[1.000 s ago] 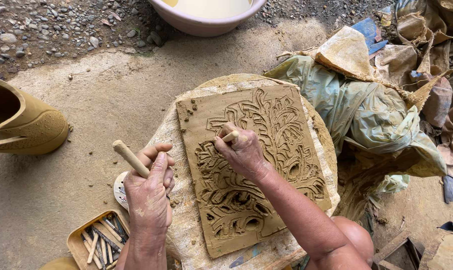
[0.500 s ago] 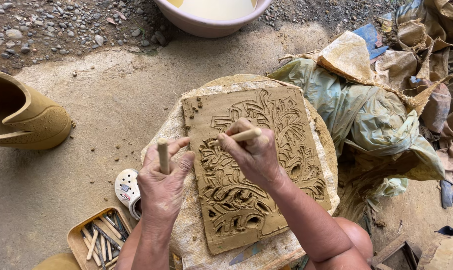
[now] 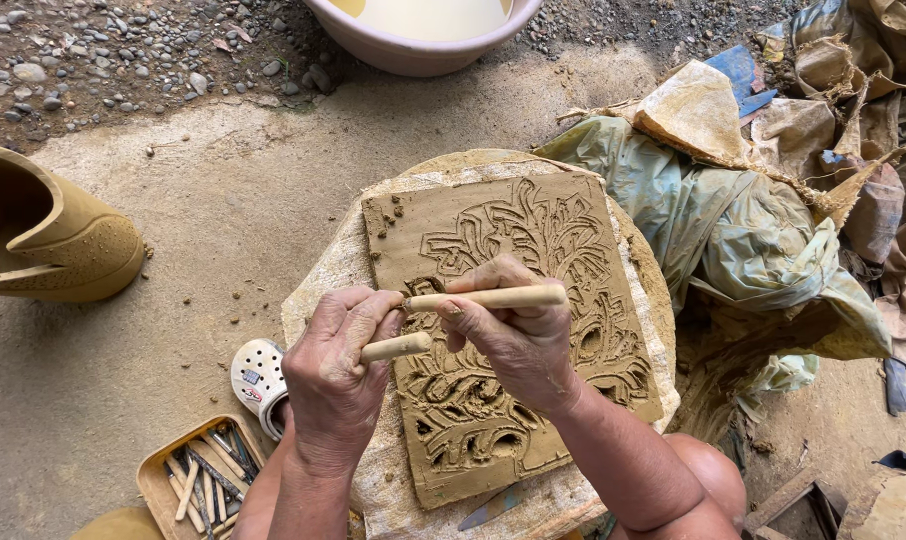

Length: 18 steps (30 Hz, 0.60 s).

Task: The person carves decorative leaf-like patterns into a slab of wet clay using a small wooden tool. The person uses their hands to support the clay and periodically clears away small pieces of excess clay while detailing the intricate design.

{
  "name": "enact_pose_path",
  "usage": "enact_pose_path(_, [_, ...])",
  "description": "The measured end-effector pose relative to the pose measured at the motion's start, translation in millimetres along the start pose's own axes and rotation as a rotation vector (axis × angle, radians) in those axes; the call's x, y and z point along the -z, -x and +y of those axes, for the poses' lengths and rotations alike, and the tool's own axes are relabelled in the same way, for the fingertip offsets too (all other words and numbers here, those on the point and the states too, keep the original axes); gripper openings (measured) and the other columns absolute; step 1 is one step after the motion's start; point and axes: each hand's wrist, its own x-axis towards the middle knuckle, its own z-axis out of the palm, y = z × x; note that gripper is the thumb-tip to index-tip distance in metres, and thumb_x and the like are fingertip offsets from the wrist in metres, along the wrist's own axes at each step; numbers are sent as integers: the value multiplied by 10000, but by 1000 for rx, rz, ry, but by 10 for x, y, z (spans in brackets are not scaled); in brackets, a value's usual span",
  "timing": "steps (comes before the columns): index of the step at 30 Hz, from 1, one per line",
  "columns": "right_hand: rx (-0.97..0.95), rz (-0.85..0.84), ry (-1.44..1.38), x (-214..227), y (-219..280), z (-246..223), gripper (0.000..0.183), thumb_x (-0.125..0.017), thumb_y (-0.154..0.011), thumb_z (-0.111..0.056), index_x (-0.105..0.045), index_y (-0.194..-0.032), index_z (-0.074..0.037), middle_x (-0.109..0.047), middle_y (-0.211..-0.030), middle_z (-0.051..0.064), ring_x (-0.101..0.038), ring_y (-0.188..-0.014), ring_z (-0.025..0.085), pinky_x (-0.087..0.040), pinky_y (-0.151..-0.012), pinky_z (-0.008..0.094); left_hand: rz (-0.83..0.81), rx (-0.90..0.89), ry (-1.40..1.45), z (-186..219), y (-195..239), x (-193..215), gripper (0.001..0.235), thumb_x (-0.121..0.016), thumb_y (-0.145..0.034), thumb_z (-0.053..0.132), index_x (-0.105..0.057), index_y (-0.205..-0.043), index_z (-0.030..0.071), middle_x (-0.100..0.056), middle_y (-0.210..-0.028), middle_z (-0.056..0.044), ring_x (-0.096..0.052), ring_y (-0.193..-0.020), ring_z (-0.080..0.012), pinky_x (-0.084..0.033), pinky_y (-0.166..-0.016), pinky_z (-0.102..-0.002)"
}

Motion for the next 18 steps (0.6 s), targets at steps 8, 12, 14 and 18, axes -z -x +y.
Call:
enact_pose_path(8, [133, 154, -17, 254, 51, 160, 77, -666, -1039, -47, -684, -974, -9, -721, -794, 103, -726, -634, 100, -571, -500, 236, -87, 90, -361, -456, 70, 5, 121, -760, -1031, 149, -807, -1101, 63, -757, -1059, -119, -734, -722, -151, -545, -486, -210])
enact_pose_path(12, [-37, 89, 422, 398, -41, 464, 127, -688, -1001, -64, -695, -876, -45, -726, -727, 61, -679, -571, 75, -529, -436, 218, 66, 238, -348, -482, 53, 123, 184, -764, -957, 60, -787, -1140, 70, -677, -1326, -172, -739, -894, -180, -597, -590, -226])
enact_pose_path(14, [-43, 43, 638, 397, -29, 594, 129, -700, -984, -85, -709, -858, -57, -744, -719, 39, -684, -574, 62, -538, -437, 205, 102, 246, -362, -445, 49, 174, 214, -847, -875, 98, -803, -1084, 86, -602, -1437, -218, -733, -881, -204, -630, -629, -264])
enact_pose_path(18, [23, 2, 729, 386, -17, 743, 121, -715, -976, -120, -718, -867, -67, -747, -759, 19, -709, -625, 47, -571, -492, 194, 52, 328, -336, -344, -16, 188, 221, -822, -857, 35, -773, -1069, 75, -576, -1461, -177, -738, -947, -216, -641, -710, -286])
